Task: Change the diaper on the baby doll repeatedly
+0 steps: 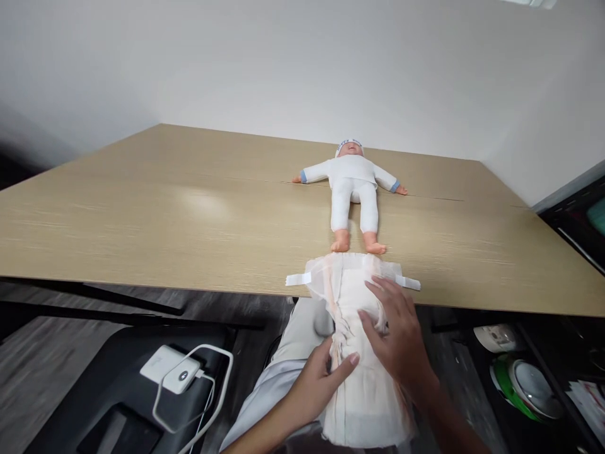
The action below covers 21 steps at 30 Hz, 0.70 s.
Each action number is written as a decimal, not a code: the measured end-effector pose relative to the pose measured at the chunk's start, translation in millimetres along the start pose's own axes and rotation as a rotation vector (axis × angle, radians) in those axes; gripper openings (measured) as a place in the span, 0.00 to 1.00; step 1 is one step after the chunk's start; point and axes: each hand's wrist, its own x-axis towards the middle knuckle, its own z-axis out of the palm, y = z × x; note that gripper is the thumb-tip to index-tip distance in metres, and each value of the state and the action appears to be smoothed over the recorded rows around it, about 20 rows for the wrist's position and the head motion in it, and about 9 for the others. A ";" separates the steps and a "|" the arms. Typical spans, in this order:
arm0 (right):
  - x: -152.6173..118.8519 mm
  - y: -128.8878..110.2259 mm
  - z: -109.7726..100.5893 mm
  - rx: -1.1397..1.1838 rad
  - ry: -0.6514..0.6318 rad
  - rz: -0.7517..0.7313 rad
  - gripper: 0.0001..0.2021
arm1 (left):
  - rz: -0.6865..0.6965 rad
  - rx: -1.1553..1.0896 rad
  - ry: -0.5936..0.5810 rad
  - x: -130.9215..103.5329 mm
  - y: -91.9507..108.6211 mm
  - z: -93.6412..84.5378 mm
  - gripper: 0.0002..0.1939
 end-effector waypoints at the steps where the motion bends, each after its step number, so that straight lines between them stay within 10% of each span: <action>1: 12.0 1.2 3.2 -0.001 -0.079 -0.042 0.29 | 0.028 0.078 -0.002 0.4 4.5 -3.4 0.29; 11: 57.8 25.5 33.7 -0.086 -0.337 -0.135 0.38 | 0.513 1.175 -0.129 7.8 103.5 -64.9 0.13; 18: 59.1 22.9 31.5 -0.079 -0.339 -0.137 0.38 | 0.826 1.507 0.069 140.7 165.4 -113.7 0.33; 21: 59.1 22.8 32.3 -0.078 -0.338 -0.134 0.37 | 0.893 1.759 -0.068 192.5 184.8 -109.2 0.45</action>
